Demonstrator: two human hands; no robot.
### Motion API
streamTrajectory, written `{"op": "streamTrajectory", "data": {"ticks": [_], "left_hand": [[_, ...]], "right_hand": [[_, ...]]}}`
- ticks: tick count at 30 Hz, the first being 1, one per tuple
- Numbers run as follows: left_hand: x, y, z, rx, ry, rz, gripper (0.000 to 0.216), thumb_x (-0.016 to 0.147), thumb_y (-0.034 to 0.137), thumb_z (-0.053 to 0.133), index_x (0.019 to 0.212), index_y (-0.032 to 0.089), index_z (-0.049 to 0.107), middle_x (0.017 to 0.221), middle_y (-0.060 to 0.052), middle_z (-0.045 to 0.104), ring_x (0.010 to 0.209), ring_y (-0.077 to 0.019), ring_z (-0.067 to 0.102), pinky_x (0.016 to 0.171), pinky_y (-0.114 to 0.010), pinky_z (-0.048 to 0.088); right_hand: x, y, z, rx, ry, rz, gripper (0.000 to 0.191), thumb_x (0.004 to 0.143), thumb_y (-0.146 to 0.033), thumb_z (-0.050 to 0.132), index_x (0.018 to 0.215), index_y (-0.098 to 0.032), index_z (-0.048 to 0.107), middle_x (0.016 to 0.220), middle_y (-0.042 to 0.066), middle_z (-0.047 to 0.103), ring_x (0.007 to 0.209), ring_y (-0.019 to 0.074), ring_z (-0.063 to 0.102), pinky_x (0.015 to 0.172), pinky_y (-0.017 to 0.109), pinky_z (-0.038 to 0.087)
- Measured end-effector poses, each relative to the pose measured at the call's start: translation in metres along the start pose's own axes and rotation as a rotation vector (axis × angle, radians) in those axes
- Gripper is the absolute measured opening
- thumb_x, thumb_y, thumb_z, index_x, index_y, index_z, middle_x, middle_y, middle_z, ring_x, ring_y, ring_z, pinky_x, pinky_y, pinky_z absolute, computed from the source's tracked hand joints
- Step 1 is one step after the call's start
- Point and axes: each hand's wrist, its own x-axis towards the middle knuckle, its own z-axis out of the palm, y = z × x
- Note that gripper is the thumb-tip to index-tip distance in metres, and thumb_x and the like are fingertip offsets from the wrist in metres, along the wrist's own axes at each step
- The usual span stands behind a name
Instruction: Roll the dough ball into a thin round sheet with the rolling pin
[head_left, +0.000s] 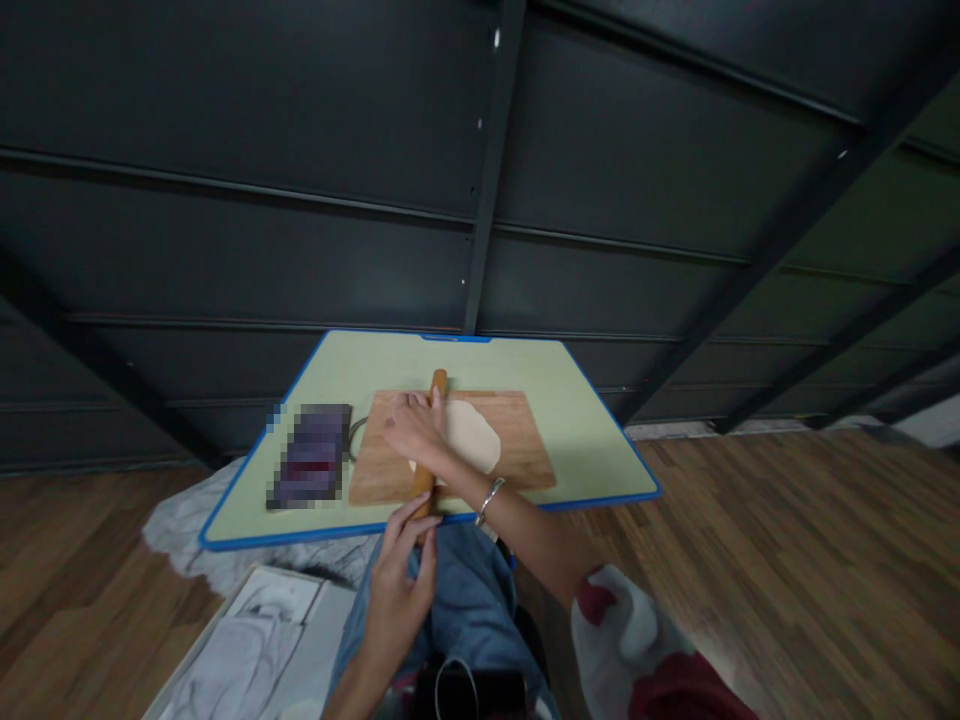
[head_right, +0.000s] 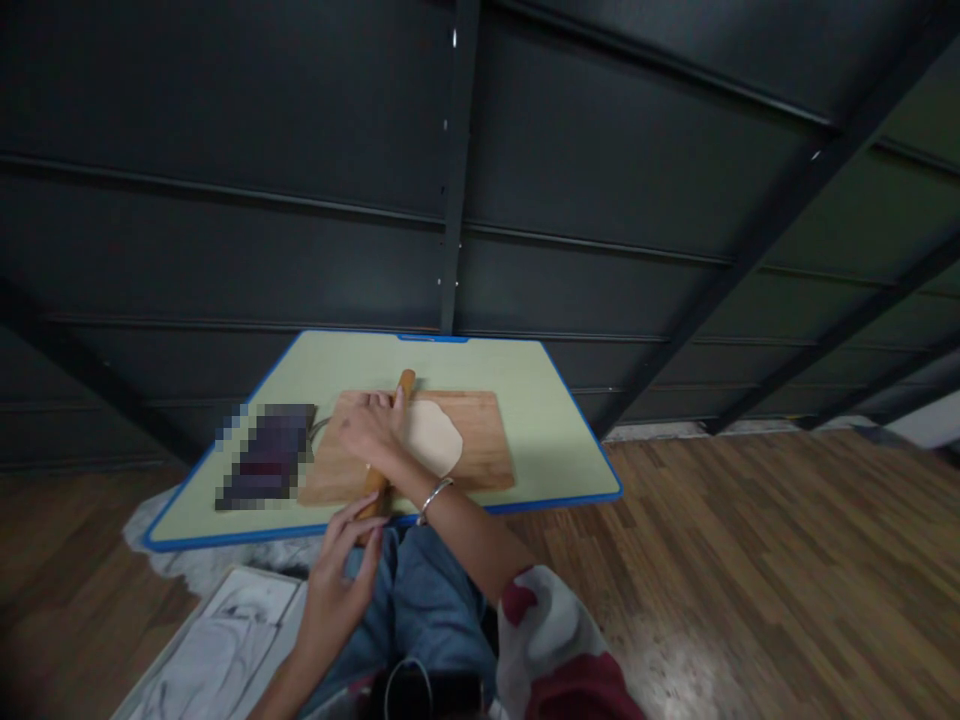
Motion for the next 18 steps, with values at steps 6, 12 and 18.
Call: {"op": "streamTrajectory", "data": {"ticks": [6, 12, 18], "left_hand": [[0.004, -0.002, 0.0, -0.134, 0.129, -0.102, 0.013, 0.088, 0.023, 0.051, 0.097, 0.021, 0.06, 0.113, -0.007, 0.061, 0.109, -0.0182, 0.056, 0.095, -0.036, 0.046], [0.019, -0.013, -0.016, -0.041, 0.133, -0.023, 0.021, 0.091, 0.026, 0.045, 0.107, 0.019, 0.056, 0.116, -0.01, 0.06, 0.112, -0.0202, 0.055, 0.098, -0.039, 0.043], [0.062, -0.03, -0.047, 0.309, -0.097, -0.032, 0.033, 0.09, 0.035, 0.043, 0.115, 0.017, 0.053, 0.113, -0.012, 0.063, 0.103, -0.0254, 0.061, 0.088, -0.037, 0.048]], "right_hand": [[0.004, -0.007, -0.008, 0.162, -0.003, 0.145, 0.028, 0.084, -0.023, 0.047, 0.106, -0.013, 0.06, 0.105, 0.012, 0.068, 0.104, 0.0219, 0.058, 0.101, 0.038, 0.028], [-0.03, 0.021, -0.013, 0.623, 0.184, 0.049, 0.032, 0.086, -0.013, 0.038, 0.114, -0.017, 0.054, 0.119, 0.007, 0.062, 0.111, 0.0141, 0.054, 0.098, 0.027, 0.036], [-0.121, 0.032, -0.043, 0.94, 0.175, -0.138, 0.025, 0.088, -0.019, 0.039, 0.101, -0.018, 0.06, 0.103, 0.006, 0.065, 0.102, 0.0155, 0.058, 0.094, 0.03, 0.04]]}}
